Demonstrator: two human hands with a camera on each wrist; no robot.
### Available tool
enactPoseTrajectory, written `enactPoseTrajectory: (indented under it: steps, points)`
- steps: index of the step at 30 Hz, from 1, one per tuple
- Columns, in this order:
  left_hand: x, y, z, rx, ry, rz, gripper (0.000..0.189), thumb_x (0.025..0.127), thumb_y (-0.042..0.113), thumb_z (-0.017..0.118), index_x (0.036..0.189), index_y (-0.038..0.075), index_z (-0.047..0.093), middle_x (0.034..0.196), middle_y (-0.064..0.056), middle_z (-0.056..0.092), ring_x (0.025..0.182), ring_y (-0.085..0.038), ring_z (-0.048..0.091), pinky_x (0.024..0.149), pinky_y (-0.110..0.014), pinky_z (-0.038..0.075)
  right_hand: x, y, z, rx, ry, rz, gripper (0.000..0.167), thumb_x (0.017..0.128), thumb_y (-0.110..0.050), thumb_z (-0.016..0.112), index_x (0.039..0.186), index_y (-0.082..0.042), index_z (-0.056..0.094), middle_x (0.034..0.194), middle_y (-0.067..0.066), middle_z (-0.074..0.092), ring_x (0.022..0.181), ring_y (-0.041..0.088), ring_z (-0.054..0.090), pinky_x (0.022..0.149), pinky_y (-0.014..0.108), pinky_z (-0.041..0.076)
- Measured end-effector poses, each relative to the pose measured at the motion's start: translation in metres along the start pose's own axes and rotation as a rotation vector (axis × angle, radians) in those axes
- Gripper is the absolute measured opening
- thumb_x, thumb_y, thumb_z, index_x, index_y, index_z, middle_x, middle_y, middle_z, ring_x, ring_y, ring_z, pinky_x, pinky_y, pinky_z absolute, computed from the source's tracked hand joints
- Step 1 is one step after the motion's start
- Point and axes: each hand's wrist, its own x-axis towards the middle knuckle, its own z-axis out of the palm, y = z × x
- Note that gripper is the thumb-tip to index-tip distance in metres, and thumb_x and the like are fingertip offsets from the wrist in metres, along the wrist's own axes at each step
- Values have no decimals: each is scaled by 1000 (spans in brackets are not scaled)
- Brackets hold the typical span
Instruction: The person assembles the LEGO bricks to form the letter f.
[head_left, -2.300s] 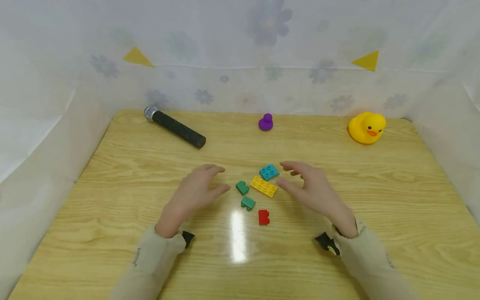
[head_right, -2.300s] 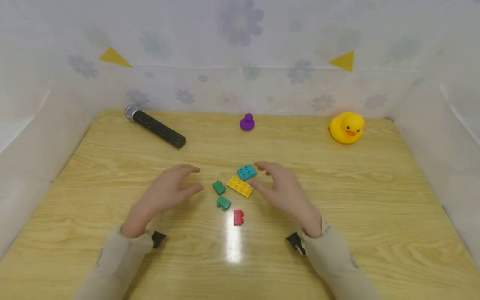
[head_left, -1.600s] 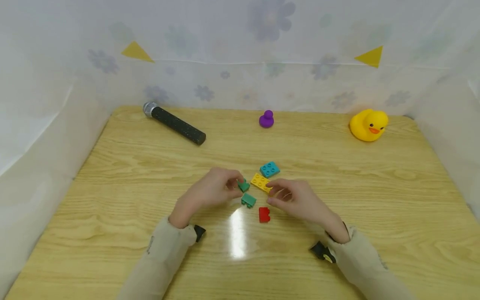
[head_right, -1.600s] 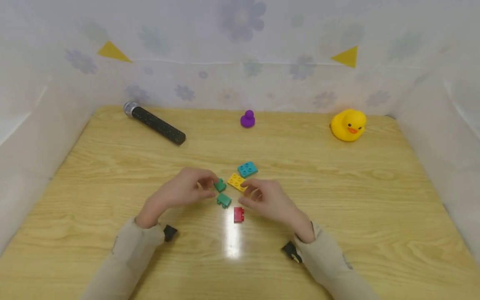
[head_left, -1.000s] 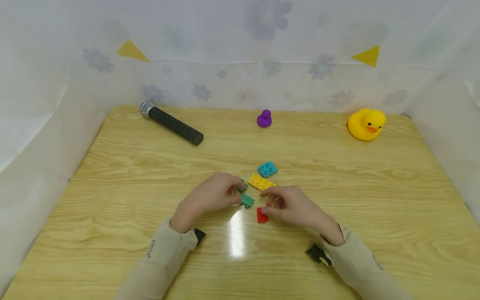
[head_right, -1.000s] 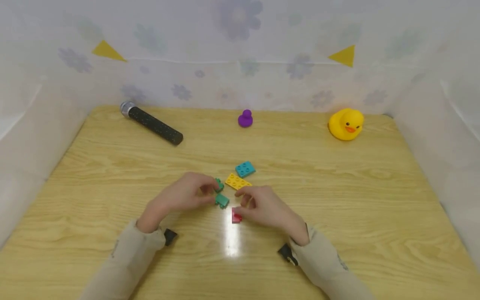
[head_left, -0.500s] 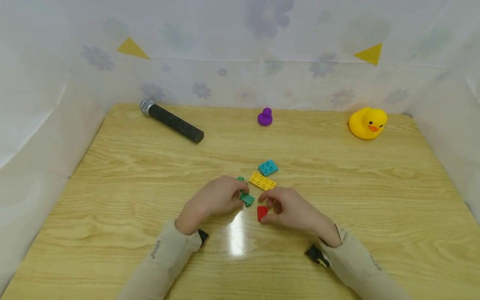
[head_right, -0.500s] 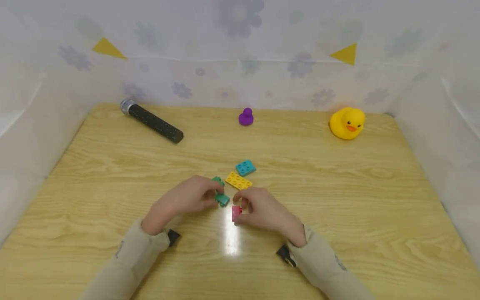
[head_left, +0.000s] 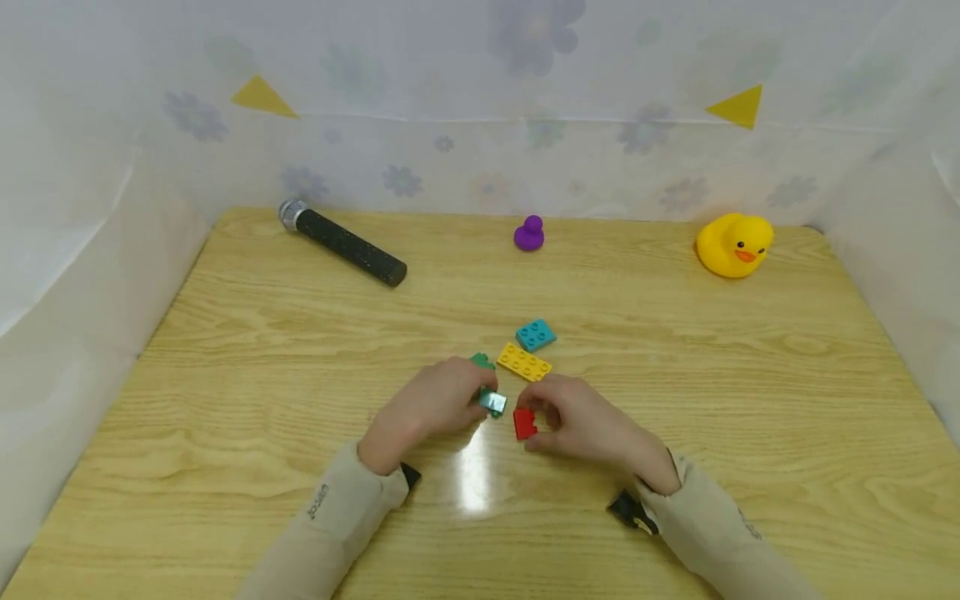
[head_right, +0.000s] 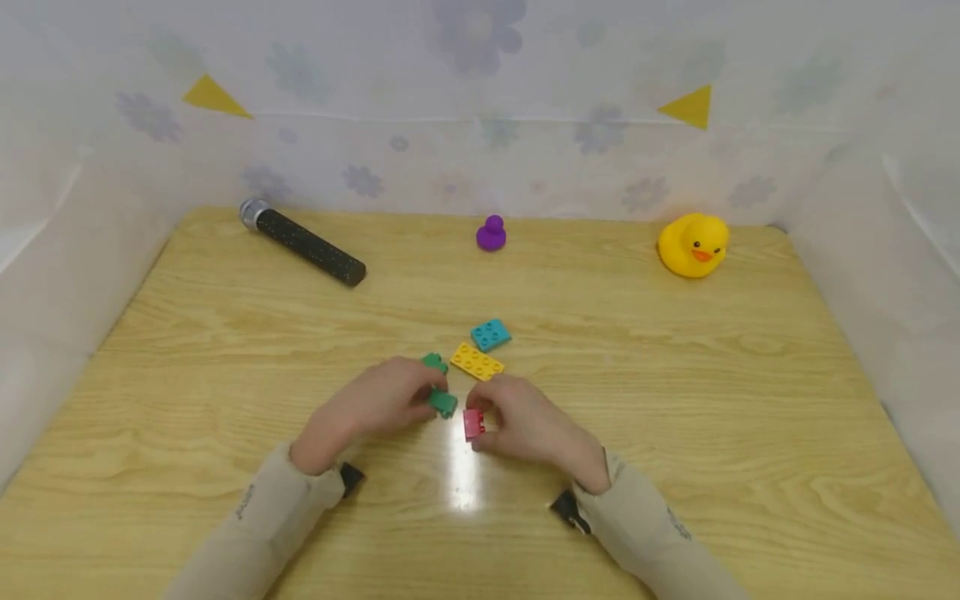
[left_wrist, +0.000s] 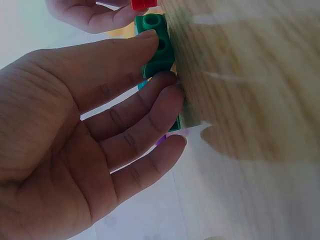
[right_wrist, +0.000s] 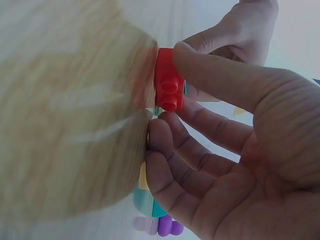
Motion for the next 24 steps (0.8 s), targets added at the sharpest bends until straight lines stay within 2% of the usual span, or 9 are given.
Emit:
enactPoseTrajectory:
  steps: [8,13,19,24]
  points:
    - [0,0,1,-14,-2,10,20,86,8,70,100,14,57,85,3,57,74,-13,51,67,-28,45,-1,0,-1,-1,1,-4,25,77,-14,80,96,-11,65,74,-3,53,64,10,47,59,24,41]
    - [0,0,2,2,29,45,18,86,5,69,94,15,57,83,4,57,72,-14,50,65,-29,45,0,0,-3,5,21,-10,22,78,-14,80,94,-12,64,73,-2,53,63,9,46,57,23,41]
    - [0,0,3,12,29,60,12,88,10,68,93,16,59,80,6,54,72,-12,50,65,-27,44,0,0,-4,12,8,-16,21,79,-15,79,95,-12,64,72,-2,53,62,8,46,57,23,40]
    - [-1,0,2,17,38,95,8,93,13,63,89,16,58,76,6,52,70,-12,48,64,-26,42,-2,0,-5,27,-3,10,21,81,-15,77,98,-11,65,75,-4,56,62,6,48,58,23,43]
